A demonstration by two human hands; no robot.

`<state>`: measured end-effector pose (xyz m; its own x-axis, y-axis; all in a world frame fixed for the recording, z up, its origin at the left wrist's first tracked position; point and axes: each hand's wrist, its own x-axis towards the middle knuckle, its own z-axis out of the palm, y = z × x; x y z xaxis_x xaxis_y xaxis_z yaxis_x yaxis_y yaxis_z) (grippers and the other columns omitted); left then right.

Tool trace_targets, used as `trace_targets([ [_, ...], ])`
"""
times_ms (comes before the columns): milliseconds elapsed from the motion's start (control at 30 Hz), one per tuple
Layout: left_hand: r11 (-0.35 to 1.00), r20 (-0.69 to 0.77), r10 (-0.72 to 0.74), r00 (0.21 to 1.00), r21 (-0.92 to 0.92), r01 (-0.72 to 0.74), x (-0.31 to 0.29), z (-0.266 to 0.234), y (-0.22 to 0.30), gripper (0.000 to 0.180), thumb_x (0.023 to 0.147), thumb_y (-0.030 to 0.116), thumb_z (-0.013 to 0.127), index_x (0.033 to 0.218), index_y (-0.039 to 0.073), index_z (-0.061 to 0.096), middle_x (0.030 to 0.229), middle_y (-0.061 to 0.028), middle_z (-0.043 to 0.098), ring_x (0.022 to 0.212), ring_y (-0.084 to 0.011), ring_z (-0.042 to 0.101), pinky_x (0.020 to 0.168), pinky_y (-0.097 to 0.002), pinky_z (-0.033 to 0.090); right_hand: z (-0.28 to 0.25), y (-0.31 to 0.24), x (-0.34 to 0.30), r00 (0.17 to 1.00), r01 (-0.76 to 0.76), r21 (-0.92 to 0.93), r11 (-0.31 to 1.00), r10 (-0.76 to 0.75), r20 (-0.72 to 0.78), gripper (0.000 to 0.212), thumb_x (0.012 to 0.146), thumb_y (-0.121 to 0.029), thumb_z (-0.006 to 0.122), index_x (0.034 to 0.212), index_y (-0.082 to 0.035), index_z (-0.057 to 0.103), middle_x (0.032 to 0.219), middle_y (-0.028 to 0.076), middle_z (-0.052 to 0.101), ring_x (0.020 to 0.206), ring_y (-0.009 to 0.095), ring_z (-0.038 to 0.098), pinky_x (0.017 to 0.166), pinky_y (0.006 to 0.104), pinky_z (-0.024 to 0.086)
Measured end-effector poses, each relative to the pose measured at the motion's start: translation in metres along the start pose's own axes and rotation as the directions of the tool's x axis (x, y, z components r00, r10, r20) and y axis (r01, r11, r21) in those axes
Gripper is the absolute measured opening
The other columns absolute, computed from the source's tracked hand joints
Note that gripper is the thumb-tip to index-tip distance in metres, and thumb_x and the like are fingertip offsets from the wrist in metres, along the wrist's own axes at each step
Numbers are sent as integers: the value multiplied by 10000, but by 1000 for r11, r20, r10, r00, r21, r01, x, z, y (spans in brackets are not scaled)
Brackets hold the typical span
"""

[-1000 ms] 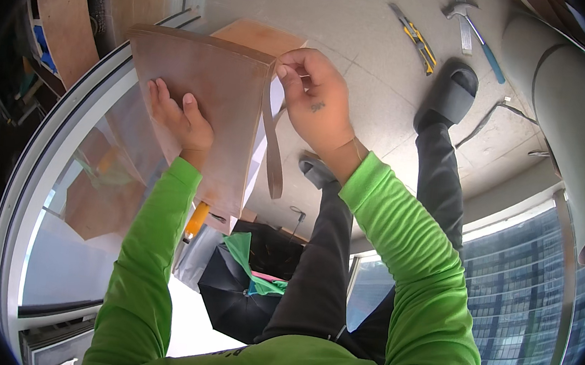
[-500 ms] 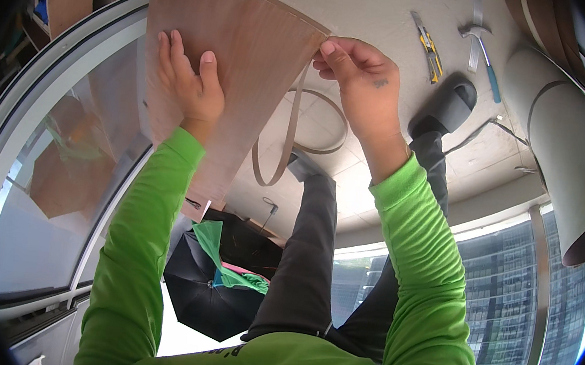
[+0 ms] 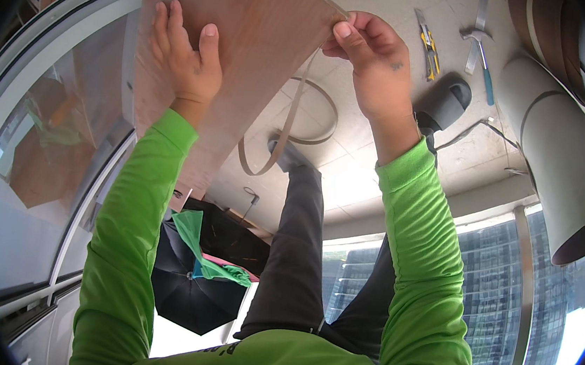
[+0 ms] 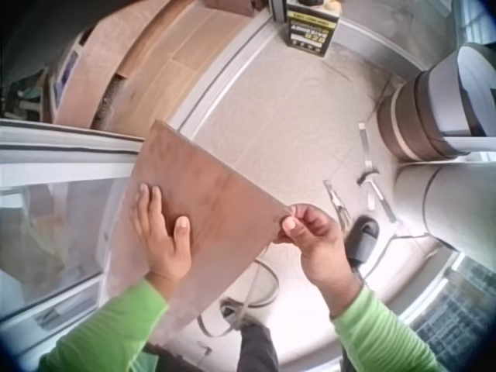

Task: The person uses a utility knife and a hammer to work on a wooden board, then attaches a curved wooden strip to it. They position the board on the floor and secure the strip using the hammer.

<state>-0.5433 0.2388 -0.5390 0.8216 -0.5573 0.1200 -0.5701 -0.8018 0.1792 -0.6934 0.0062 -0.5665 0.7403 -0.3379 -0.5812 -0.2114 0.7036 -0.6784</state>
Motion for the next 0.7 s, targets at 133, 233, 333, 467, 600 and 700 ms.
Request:
trace_targets([
  [133,999,-13,-20,1000,-33,19,-2,4,-3,720,952,454,589,1508,20,444,1584,-265,362,1452,-472,312,1193,-613,165,0,5,-1,999,43,-33,999,-43,9,256,994,-212,700,1095,20,666,926,91,721,832,183,708,832,322,593],
  [233,998,-5,-37,999,-59,36,-5,6,-6,748,944,497,577,1524,47,430,1605,-242,340,1474,-467,281,1200,-634,127,2,-1,-6,1000,30,-124,992,-30,-4,305,994,-221,703,1149,37,653,972,93,724,874,179,708,838,314,589],
  [333,999,-6,-26,1000,-43,26,-4,2,-3,717,961,460,591,1512,25,445,1600,-263,338,1455,-462,302,1195,-584,176,-6,-6,-7,986,164,-363,917,-160,41,395,989,-225,711,1248,56,612,1069,107,716,932,174,702,845,299,582],
  [467,1000,-99,18,995,5,-17,0,3,5,620,934,371,687,1424,18,550,1482,-237,510,1378,-405,438,1166,-499,300,-19,-28,-9,835,544,-710,447,-376,403,554,1001,-187,687,1484,-15,476,1306,146,641,1077,194,670,890,310,572],
  [600,989,-268,114,957,-58,-134,-2,9,-8,631,866,335,762,1409,76,571,1416,-188,572,1312,-384,513,1123,-491,365,-22,-46,5,626,774,-621,124,-303,719,671,851,37,736,1471,-122,532,1449,239,527,1311,404,557,1055,416,500],
  [700,939,-316,59,947,-304,-160,-18,1,5,515,851,257,771,1311,69,635,1252,-161,667,1186,-342,600,1046,-474,422,-16,-48,12,516,849,-528,32,-267,814,623,852,43,732,1434,-111,570,1414,233,559,1274,406,581,1027,424,520],
])
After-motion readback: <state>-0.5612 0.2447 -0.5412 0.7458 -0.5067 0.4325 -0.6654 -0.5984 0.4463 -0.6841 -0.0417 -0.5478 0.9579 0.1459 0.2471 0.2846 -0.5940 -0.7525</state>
